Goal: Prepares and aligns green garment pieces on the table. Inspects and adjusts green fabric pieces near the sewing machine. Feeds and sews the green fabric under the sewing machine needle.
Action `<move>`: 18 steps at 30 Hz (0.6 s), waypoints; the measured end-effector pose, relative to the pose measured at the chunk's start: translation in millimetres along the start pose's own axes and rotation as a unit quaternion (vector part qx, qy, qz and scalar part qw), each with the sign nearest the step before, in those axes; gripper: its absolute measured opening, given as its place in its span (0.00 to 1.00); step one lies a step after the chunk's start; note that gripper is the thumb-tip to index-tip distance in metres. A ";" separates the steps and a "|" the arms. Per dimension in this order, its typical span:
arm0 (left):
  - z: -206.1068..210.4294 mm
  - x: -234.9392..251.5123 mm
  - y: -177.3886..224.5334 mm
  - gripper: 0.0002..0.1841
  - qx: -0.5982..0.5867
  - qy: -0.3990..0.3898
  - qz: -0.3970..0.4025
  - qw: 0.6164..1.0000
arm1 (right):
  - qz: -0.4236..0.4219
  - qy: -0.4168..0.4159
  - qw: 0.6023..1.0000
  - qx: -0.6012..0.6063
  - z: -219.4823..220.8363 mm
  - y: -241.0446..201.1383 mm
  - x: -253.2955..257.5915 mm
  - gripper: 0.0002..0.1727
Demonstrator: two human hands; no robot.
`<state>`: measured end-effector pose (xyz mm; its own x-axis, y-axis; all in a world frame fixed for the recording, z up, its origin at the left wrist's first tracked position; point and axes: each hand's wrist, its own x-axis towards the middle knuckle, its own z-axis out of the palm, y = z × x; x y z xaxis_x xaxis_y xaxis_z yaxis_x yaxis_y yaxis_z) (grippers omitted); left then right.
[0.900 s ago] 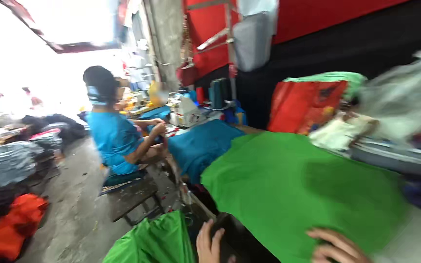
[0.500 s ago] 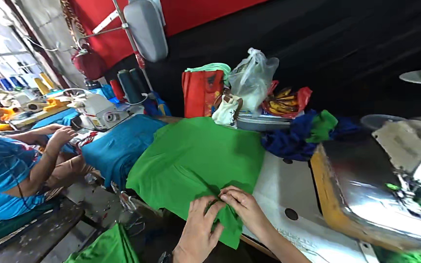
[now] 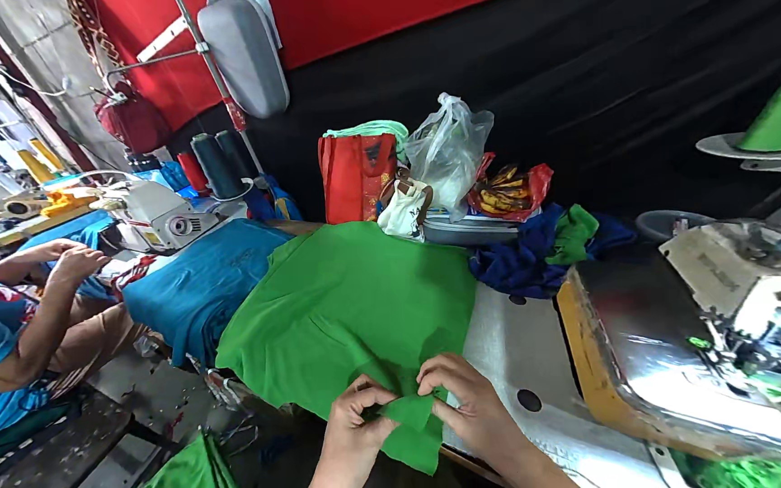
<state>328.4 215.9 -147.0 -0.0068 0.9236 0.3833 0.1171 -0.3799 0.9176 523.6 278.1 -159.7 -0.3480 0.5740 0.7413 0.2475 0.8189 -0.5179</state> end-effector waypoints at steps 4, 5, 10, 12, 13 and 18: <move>-1.3 2.7 -1.2 0.07 -0.021 -0.004 -0.018 1.000 | -0.001 -0.014 1.000 0.007 -0.9 -2.3 1.5 0.06; -2.3 3.3 -2.6 0.08 -0.016 -0.016 -0.004 1.000 | -0.001 -0.019 1.000 0.020 -1.9 -2.8 1.1 0.07; -7.9 8.1 4.6 0.15 -0.002 -0.058 -0.004 0.998 | 0.022 -0.017 0.996 0.082 -10.8 -10.7 -13.5 0.14; -9.1 12.5 5.7 0.17 -0.015 -0.050 -0.033 0.998 | 0.013 0.005 0.999 0.030 -13.6 -14.8 -24.2 0.16; -10.3 15.5 6.1 0.17 -0.023 -0.041 -0.049 0.998 | 0.011 0.012 1.000 0.000 -16.1 -18.3 -29.1 0.15; -16.6 37.1 11.7 0.17 -0.021 0.016 -0.101 0.995 | -0.048 -0.047 0.990 -0.123 -31.7 -29.6 -47.3 0.11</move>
<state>313.1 244.8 -120.3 -0.0576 0.9795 0.1933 0.0683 -0.1893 0.9795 561.4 226.7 -165.9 -0.4600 0.5003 0.7336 0.4185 0.8508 -0.3178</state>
